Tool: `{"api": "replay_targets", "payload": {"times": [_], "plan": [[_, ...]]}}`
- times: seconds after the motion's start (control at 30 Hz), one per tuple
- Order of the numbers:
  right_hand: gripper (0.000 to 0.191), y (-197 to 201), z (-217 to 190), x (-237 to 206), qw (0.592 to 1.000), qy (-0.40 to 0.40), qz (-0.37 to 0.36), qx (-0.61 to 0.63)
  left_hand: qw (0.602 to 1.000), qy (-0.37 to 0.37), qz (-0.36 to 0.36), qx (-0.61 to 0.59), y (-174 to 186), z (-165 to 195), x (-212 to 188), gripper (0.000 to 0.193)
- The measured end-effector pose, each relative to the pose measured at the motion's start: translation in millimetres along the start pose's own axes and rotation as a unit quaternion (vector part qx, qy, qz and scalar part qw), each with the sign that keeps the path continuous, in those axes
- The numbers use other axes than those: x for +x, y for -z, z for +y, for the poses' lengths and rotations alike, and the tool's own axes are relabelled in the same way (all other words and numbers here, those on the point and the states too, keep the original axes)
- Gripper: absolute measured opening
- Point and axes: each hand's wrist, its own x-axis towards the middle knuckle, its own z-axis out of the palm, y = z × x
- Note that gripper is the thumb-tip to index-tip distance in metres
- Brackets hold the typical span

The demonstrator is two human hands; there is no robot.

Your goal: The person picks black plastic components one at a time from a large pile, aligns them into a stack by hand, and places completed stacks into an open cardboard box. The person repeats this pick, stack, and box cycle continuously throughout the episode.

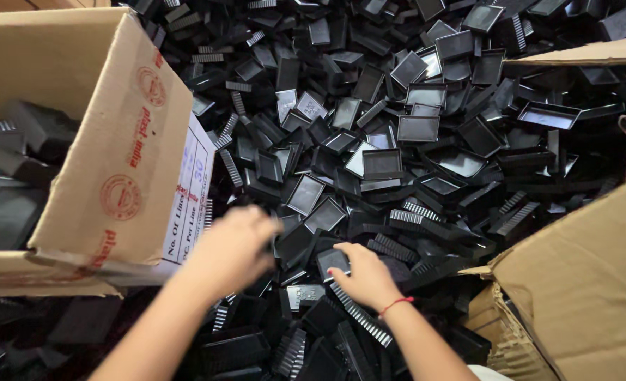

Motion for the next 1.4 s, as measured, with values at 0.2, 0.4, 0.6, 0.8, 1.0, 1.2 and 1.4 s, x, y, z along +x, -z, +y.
{"api": "replay_targets", "payload": {"times": [0.2,0.4,0.6,0.8,1.0,1.2,1.4], "plan": [[0.093,-38.4,12.5,3.7,0.993,0.02,-0.02,-0.11,0.951,0.031,-0.293,-0.097,-145.2,-23.1,-18.6,0.119],[0.095,-56.7,14.4,6.5,0.986,0.021,-0.022,-0.166,0.773,0.001,-0.424,-0.472,-173.5,-18.4,0.2,0.098],[0.062,-59.9,15.8,-2.0,0.985,0.05,-0.056,-0.157,0.954,0.028,-0.243,-0.172,-170.0,-36.5,70.5,0.066],[0.051,-48.3,3.3,-11.7,0.995,-0.001,-0.03,-0.096,0.983,0.089,-0.132,-0.092,-197.9,-60.0,125.3,0.068],[0.056,-42.0,3.9,-15.7,0.988,-0.084,-0.069,-0.109,0.973,0.142,-0.179,-0.018,-233.2,-11.6,98.2,0.058],[0.041,-48.7,14.6,-7.7,0.997,-0.033,0.039,-0.059,0.979,0.144,-0.14,-0.034,-243.4,-24.0,55.7,0.023],[0.05,-15.3,-5.9,11.4,0.804,-0.131,-0.019,0.579,0.693,0.274,-0.029,-0.666,-212.1,-41.4,6.1,0.028]]}}
